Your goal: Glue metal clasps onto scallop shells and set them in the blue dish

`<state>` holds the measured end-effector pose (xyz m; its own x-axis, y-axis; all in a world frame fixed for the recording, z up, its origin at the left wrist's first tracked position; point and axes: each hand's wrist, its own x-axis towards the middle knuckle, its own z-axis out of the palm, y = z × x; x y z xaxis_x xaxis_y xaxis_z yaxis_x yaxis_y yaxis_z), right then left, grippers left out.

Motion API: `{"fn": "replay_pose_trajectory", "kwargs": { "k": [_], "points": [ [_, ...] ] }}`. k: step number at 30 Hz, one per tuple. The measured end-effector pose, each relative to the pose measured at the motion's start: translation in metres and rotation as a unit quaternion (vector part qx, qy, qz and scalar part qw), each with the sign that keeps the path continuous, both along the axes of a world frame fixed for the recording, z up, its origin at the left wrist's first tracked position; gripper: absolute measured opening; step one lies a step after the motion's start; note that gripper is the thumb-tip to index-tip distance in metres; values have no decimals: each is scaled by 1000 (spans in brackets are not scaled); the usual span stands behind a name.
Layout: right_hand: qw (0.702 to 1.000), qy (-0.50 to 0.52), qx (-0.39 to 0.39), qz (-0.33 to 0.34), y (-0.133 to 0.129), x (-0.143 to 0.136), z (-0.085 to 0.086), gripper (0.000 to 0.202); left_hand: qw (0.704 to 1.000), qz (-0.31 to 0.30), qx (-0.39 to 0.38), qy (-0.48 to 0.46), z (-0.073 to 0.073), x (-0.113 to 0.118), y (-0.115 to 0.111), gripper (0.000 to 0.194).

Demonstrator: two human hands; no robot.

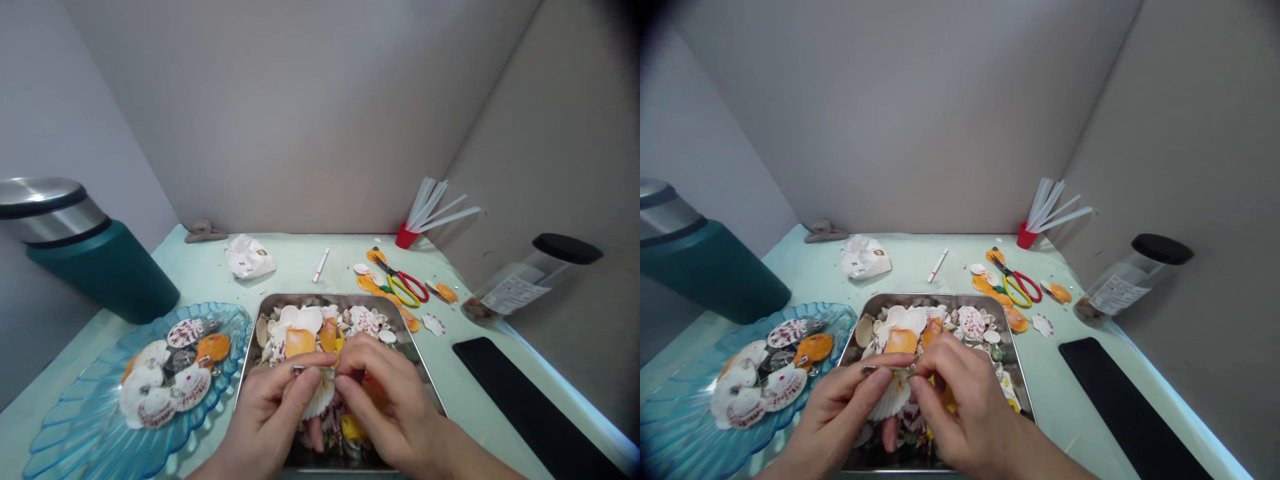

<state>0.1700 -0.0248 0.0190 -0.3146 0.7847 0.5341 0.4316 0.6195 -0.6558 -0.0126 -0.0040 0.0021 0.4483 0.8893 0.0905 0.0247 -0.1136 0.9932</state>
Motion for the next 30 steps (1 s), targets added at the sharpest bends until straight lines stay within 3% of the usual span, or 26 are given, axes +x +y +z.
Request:
{"fn": "replay_pose_trajectory", "kwargs": {
  "k": [14,20,30],
  "points": [
    [999,-17,34,-26,-1,-1,-2,12,997,-22,-76,2,-3,4,3,44],
    [995,-14,82,-53,1,1,-11,32,997,-20,-38,57,1,4,4,35],
    [982,-106,144,-62,-2,5,-10,40,993,-18,50,104,10,4,2,33]
  ]
}}
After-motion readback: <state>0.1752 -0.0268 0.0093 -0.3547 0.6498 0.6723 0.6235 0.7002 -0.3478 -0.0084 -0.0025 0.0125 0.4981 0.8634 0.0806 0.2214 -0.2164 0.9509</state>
